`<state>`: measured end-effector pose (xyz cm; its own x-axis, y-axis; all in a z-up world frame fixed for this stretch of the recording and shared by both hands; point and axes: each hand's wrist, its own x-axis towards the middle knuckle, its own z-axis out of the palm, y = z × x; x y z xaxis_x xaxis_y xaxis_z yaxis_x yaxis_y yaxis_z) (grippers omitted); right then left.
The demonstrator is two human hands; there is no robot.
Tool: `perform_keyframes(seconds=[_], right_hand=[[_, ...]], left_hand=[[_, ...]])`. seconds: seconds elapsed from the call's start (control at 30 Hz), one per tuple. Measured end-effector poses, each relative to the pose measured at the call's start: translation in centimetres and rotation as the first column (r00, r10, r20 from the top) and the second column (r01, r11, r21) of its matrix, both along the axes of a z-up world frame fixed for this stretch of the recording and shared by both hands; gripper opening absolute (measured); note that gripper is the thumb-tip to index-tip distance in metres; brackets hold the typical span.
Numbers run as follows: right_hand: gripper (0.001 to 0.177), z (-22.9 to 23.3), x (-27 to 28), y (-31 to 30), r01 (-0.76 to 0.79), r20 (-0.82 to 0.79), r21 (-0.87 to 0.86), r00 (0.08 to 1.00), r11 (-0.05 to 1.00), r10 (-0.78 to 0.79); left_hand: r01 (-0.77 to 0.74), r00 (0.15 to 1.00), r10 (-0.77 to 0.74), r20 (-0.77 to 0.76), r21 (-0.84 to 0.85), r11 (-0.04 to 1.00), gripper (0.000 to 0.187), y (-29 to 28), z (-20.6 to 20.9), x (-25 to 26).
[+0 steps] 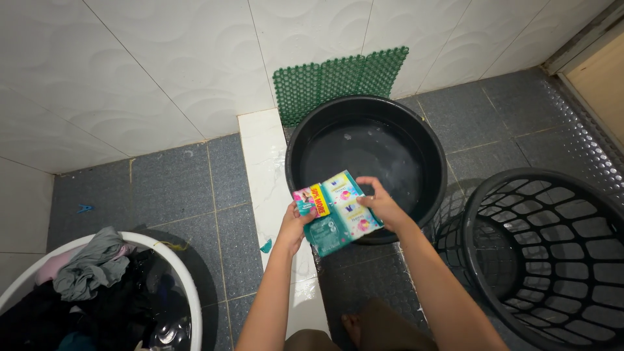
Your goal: The person washes clothes in a white basin by hand, starting by opening a detergent packet and pouring it into water, then scrubbing various items of clothing in the soapy mixture.
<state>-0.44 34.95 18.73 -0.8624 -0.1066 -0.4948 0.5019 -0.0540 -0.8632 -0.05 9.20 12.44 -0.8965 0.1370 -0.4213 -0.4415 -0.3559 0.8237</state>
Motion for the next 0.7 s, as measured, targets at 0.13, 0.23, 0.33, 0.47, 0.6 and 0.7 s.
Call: perform_keyframes(seconds=[0.13,0.23,0.33,0.47,0.6,0.7], right_hand=[[0.025,0.0,-1.8,1.1,-0.031,-0.086,-0.087,0.996,0.996,0.024],[0.023,-0.9,-2.7,1.9,0.048,-0.085,-0.097,0.995,0.994,-0.056],[0.023,-0.9,-2.9,2.4,0.113,-0.063,-0.089,0.991,0.990,-0.119],[0.025,0.2,-2.6,1.6,0.166,0.013,-0.095,0.986,0.982,-0.165],[0.036,1.1,-2.5,1.0,0.119,0.072,-0.200,0.992,0.973,-0.106],[0.040,1.8,-2.3,1.4,0.058,0.030,0.033,0.998,0.998,-0.059]], left_hand=[[0.021,0.988,0.027,0.152,-0.304,0.952,0.070,0.4,1.3,-0.4],[0.081,0.993,-0.109,-0.052,-0.379,0.922,0.043,1.4,4.8,0.2],[0.065,0.890,-0.240,-0.388,-0.414,0.908,0.035,2.7,9.0,1.0],[-0.159,0.540,-0.418,-0.730,-0.577,0.801,0.026,5.1,12.7,2.5],[-0.347,0.593,-0.256,-0.763,-0.530,0.774,0.014,6.4,13.1,1.8],[-0.304,0.741,-0.143,-0.656,-0.517,0.801,0.016,5.9,13.0,0.7]])
